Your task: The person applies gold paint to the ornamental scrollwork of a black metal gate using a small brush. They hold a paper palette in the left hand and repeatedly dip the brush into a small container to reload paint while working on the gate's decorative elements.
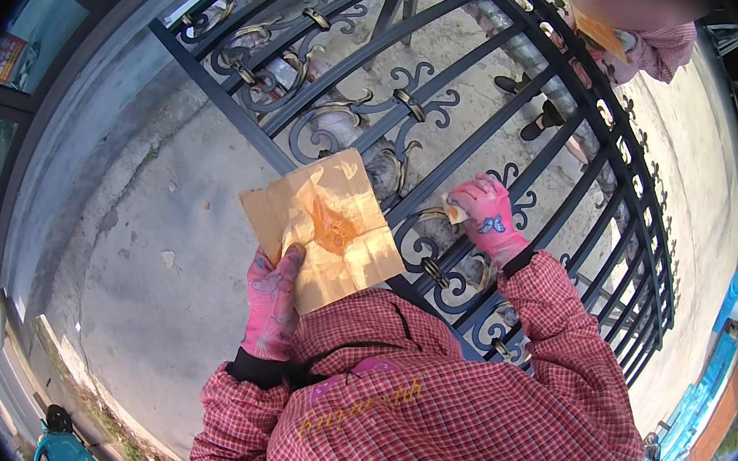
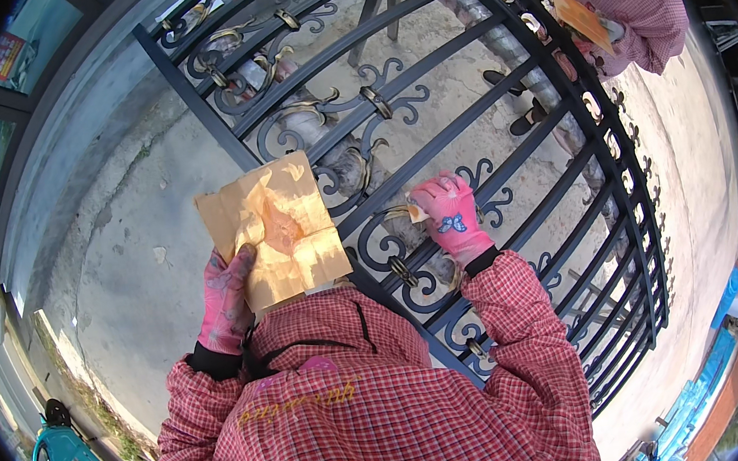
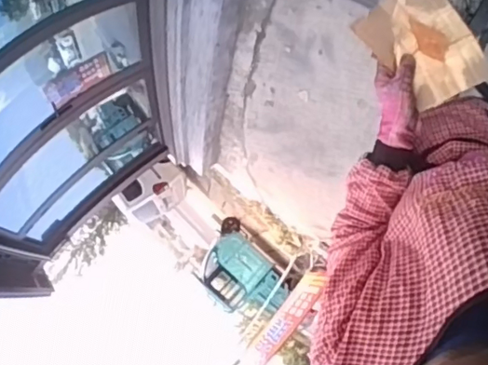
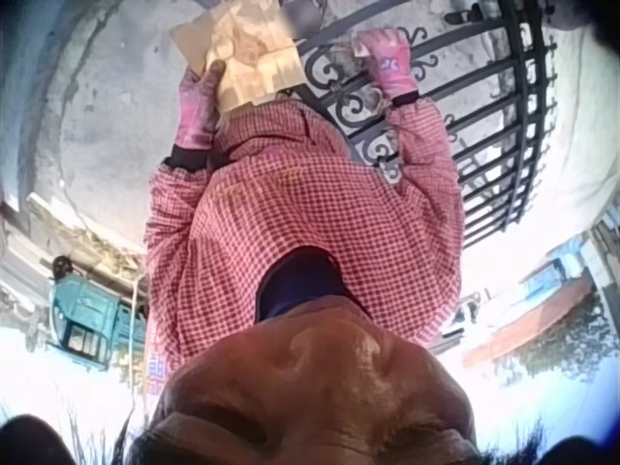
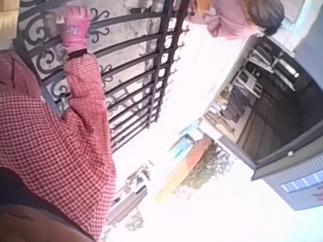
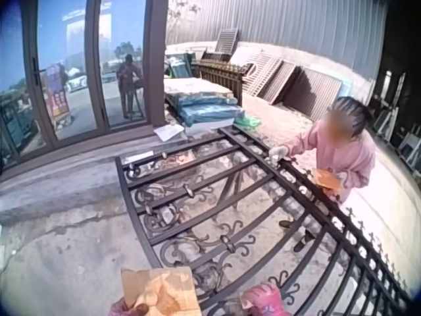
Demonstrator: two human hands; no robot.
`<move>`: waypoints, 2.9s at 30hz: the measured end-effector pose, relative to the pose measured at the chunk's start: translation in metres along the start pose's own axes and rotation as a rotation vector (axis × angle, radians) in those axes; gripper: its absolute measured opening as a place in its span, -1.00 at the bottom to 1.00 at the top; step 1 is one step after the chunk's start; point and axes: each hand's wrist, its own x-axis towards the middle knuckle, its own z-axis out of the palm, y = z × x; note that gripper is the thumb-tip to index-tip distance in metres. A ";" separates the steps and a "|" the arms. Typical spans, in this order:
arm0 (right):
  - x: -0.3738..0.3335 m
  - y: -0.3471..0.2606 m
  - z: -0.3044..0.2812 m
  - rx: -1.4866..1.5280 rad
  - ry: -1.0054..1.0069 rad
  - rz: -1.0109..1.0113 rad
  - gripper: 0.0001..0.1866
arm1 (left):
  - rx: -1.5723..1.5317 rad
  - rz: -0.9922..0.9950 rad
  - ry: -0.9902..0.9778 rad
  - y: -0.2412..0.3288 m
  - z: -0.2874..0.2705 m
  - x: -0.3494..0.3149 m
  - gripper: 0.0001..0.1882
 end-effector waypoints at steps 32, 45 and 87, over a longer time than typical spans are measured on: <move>0.102 -0.213 -0.035 -0.003 0.625 1.061 -0.50 | 0.454 -0.216 -0.631 0.089 0.033 0.160 -0.67; 0.009 -0.124 0.086 0.201 0.998 1.893 -0.55 | 0.558 -0.160 -0.634 0.082 0.082 0.194 -0.63; 0.031 -0.114 0.076 0.239 1.096 2.032 -0.61 | 0.625 -0.247 -0.727 0.078 0.105 0.227 -0.59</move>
